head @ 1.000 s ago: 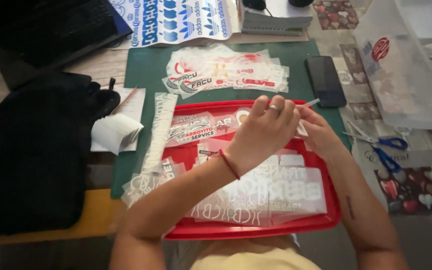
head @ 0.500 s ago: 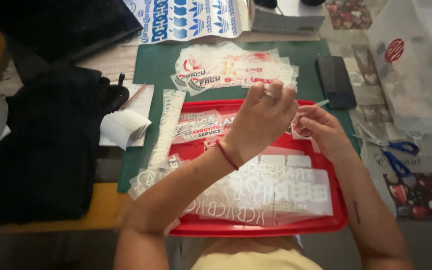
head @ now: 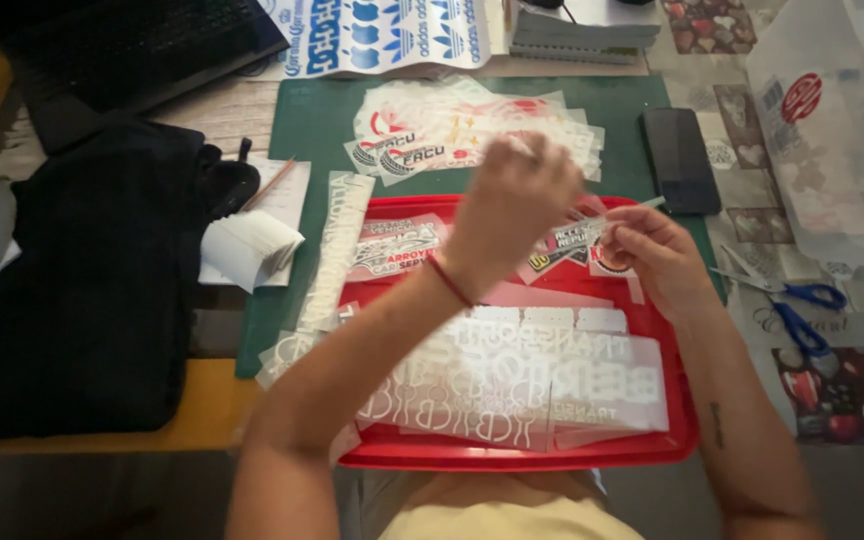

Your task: A person is sorting and organizing various stickers and decals into a red plastic tray on a desk with a cutting mat.

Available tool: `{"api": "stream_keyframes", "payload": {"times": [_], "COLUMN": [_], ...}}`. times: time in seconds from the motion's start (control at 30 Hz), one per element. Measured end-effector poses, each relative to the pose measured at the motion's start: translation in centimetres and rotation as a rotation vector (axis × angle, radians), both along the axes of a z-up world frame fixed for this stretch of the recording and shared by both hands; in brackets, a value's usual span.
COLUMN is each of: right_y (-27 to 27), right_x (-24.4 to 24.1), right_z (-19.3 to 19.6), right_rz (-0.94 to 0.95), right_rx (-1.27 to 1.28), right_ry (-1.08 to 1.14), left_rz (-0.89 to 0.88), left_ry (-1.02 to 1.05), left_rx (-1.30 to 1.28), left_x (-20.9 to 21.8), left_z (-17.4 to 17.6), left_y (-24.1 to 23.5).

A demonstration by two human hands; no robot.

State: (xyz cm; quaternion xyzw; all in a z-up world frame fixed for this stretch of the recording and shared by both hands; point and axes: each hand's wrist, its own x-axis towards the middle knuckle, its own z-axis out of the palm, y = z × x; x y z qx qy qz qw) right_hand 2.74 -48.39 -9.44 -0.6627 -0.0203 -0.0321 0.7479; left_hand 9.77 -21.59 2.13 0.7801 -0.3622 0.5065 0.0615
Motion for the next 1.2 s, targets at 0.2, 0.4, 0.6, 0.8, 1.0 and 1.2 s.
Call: {"api": "stream_keyframes", "payload": {"times": [0.2, 0.4, 0.6, 0.8, 1.0, 1.2], "right_y": [2.1, 1.9, -0.9, 0.3, 0.2, 0.9], "right_x": [-1.7, -0.9, 6.3, 9.4, 10.1, 10.4], "right_z": [6.9, 8.8, 5.8, 5.0, 6.6, 8.4], "right_rz": [-0.254, -0.22, 0.019, 0.126, 0.085, 0.287], "right_rx": [-0.04, -0.332, -1.44, -1.579, -1.46, -1.506], "right_ry": [0.127, 0.198, -0.239, -0.016, 0.107, 0.233], "left_rz": [-0.152, -0.21, -0.192, -0.13, -0.112, 0.009], "left_ry": [0.557, 0.9, 1.013, 1.096, 1.116, 0.858], "left_rx": [-0.056, -0.207, -0.232, -0.246, -0.238, -0.087], "left_x": [8.5, 16.4, 22.0, 22.2, 21.3, 19.6], "left_z": [-2.5, -8.2, -12.1, -13.1, -12.9, -11.6], "left_y": [2.0, 3.0, 3.4, 3.8, 4.3, 4.2]}}
